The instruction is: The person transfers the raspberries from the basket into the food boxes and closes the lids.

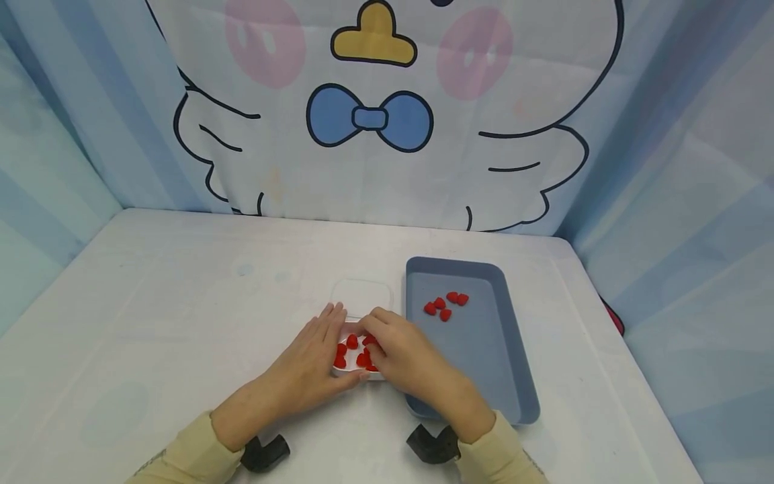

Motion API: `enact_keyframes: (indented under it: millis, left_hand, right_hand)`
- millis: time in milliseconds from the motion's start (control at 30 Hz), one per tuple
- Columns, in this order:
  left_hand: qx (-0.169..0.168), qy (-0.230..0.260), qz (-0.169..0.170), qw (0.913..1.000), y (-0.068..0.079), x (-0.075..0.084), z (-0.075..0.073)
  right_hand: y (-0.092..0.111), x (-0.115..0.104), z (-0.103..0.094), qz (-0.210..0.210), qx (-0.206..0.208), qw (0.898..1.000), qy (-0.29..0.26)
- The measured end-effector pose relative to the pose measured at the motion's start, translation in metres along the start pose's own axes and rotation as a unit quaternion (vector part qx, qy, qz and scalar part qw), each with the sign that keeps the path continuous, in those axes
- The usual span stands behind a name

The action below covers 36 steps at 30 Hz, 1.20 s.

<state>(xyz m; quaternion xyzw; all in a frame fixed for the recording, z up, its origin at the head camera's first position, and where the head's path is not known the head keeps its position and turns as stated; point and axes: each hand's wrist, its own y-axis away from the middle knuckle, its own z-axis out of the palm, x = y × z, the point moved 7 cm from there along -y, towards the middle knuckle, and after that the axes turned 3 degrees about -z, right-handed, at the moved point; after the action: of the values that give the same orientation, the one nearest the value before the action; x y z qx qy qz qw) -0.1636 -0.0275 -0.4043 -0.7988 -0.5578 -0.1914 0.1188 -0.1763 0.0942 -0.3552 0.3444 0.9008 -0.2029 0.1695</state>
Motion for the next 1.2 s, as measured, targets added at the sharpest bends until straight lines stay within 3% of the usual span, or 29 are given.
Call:
enact_keyframes:
  millis: [400,667,967,1200]
  left_hand:
    - [0.003,0.000,0.007,1.0000,0.001,0.000,0.000]
    - [0.003,0.001,0.005,1.0000,0.000,0.000,0.000]
    - [-0.001,-0.005,-0.001,1.0000,0.000,0.000,0.000]
    - [-0.002,-0.007,-0.003,1.0000,-0.001,0.000,0.001]
  right_hand:
    - [-0.004,-0.004,0.014,-0.011,-0.014,1.000,-0.015]
    - [-0.003,-0.003,0.012,-0.021,0.002,1.000,-0.023]
    - [-0.002,0.001,0.001,-0.008,0.013,1.000,-0.015]
    - [0.002,0.009,-0.022,0.005,0.073,0.997,0.017]
